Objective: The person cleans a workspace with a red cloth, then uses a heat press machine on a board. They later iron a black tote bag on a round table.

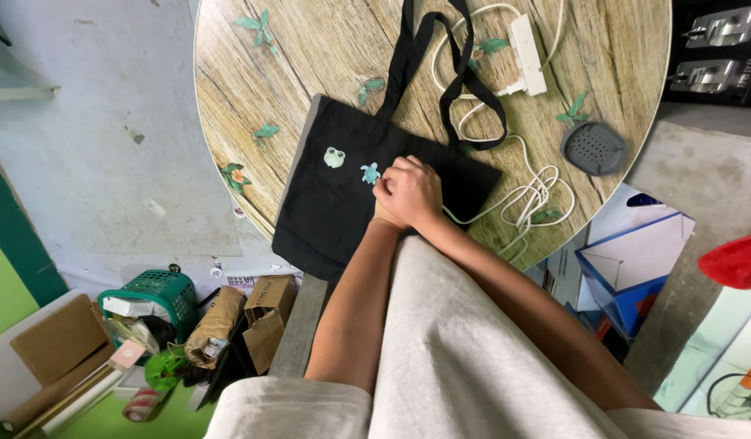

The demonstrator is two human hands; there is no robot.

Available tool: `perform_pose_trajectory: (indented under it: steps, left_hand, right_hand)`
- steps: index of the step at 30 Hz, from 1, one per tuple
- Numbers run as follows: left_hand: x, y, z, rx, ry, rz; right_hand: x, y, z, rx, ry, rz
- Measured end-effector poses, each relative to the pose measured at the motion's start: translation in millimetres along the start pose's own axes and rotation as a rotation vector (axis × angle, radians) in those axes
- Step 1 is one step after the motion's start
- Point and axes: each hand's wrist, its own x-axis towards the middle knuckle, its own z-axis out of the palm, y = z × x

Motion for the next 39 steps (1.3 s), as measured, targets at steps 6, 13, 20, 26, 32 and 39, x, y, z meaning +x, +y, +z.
perform_pose_trajectory:
  steps: [6, 13, 20, 26, 32, 39]
  left_hand:
    - [5, 42, 61, 0.4, 0.118, -0.152]
    - [-6, 8, 101, 0.308, 0.074, -0.055]
    - [27, -5, 133, 0.223, -0.014, 0.018]
    - [49, 38, 165, 0.168, -0.052, 0.007]
    - [62, 40, 172, 0.104, -0.054, 0.021]
    - [102, -18, 129, 0.013, -0.095, 0.02]
  right_hand:
    - [-1, 3, 4, 0.006, 0.015, 0.006]
    - [-3, 10, 11, -0.004, 0.032, -0.004]
    - [1, 8, 9, 0.02, 0.055, 0.0]
    - [-2, 8, 8, 0.046, 0.051, 0.027]
    - [0, 0, -3, 0.077, 0.011, 0.039]
    - [0, -1, -5, 0.064, 0.011, 0.0]
